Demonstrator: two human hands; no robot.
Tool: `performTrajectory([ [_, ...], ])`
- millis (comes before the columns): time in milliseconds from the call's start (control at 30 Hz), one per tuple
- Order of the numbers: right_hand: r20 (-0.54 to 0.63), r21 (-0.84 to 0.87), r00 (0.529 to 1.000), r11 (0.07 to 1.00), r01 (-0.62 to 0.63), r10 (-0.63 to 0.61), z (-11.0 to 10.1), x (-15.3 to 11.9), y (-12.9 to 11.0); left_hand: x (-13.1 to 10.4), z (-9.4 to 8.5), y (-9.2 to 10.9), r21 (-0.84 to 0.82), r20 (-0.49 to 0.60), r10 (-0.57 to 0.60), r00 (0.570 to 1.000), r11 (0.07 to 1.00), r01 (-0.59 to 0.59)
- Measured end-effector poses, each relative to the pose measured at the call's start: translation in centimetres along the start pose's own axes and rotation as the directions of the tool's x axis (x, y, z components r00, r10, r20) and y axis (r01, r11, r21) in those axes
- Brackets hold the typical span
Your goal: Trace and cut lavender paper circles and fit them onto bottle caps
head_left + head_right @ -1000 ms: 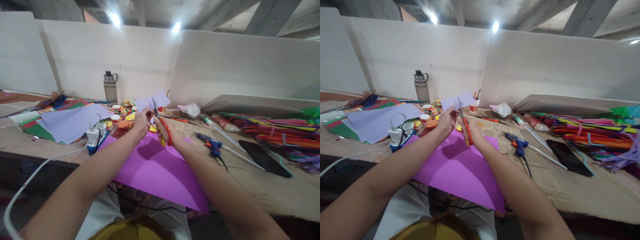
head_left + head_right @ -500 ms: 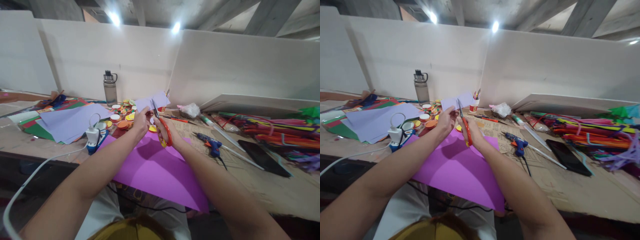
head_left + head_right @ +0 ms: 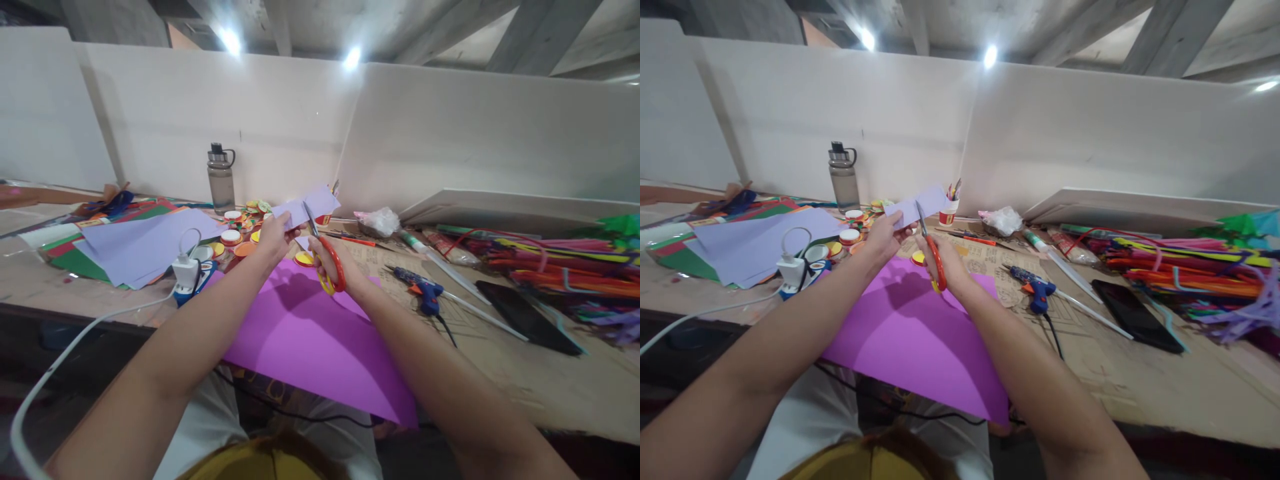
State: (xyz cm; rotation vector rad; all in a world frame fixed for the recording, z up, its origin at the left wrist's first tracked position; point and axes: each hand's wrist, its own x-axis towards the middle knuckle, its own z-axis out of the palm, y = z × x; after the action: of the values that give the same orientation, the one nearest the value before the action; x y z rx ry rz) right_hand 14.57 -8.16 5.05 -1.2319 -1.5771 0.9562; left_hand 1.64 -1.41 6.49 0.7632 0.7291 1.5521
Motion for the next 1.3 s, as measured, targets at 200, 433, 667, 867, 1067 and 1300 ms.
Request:
performTrajectory([
  [200,-0.033,-0.006,0.999,1.0,0.023,-0.024,-0.6,1.1,1.1,-0.7,0.4,-0.7,0.118,0.095,0.058,0.994,0.991,-0.069],
  [433,0.004,0.039,1.0,0.999,0.017,-0.017,-0.6,1.8,2.5,-0.4,0.2,-0.7,0.152,0.089,0.046,0.995,0.987,-0.059],
  [667,0.037,0.097,0.995,0.99,-0.101,0.098,-0.5,1.8,2.1,-0.2,-0.1,-0.9,0.211,0.028,-0.006,1.0,0.977,0.0],
  [867,0.056,0.158,0.98,0.968,-0.197,0.191,-0.5,1.3,2.1,0.4,-0.8,-1.9,0.262,-0.055,-0.134,0.989,0.954,0.144],
  [1067,-0.057,0.299,0.975,0.936,-0.188,0.214,-2.1,2.3,2.1,1.2,-1.2,-2.1,0.242,-0.096,-0.132,0.987,0.958,0.152],
  [1300,-0.295,-0.013,0.946,0.99,-0.144,0.134,-6.2,3.7,2.9,1.3,-1.7,-2.1,0.266,-0.09,-0.115,0.989,0.954,0.135],
])
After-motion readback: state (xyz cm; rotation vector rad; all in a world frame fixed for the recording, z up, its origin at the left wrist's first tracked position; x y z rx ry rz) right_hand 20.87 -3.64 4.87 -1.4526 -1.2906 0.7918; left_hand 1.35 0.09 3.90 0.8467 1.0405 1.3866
